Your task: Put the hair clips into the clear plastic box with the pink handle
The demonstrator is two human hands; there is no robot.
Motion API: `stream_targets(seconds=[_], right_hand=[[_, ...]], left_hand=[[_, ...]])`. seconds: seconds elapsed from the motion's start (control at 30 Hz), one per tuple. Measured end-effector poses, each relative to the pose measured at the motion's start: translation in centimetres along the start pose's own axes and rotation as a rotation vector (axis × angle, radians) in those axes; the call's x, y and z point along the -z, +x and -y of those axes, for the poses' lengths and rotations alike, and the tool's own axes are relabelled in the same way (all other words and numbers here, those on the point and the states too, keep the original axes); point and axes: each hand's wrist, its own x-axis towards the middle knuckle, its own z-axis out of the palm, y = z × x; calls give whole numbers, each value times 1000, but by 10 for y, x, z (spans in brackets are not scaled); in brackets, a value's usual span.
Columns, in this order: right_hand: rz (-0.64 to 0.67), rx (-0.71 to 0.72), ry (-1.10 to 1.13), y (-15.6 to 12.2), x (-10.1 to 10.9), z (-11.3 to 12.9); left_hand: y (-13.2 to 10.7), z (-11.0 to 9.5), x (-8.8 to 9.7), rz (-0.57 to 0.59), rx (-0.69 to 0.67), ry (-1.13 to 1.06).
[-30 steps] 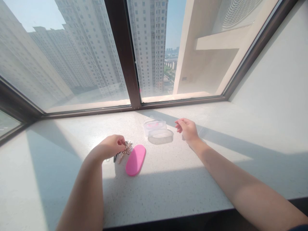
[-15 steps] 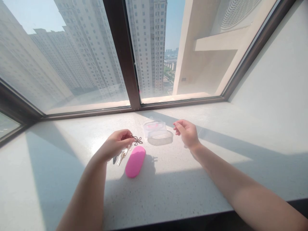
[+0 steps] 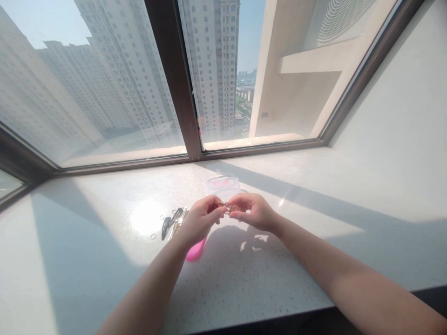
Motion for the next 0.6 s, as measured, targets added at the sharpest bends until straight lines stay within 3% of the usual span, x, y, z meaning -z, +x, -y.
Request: stream_targets(seconds=[0.27, 0.6], right_hand=[[-100, -90, 99, 3, 1, 8], [-286, -122, 212, 7, 14, -3]], left_hand=[[5, 4, 1, -8, 41, -69], [8, 5, 9, -119, 101, -250]])
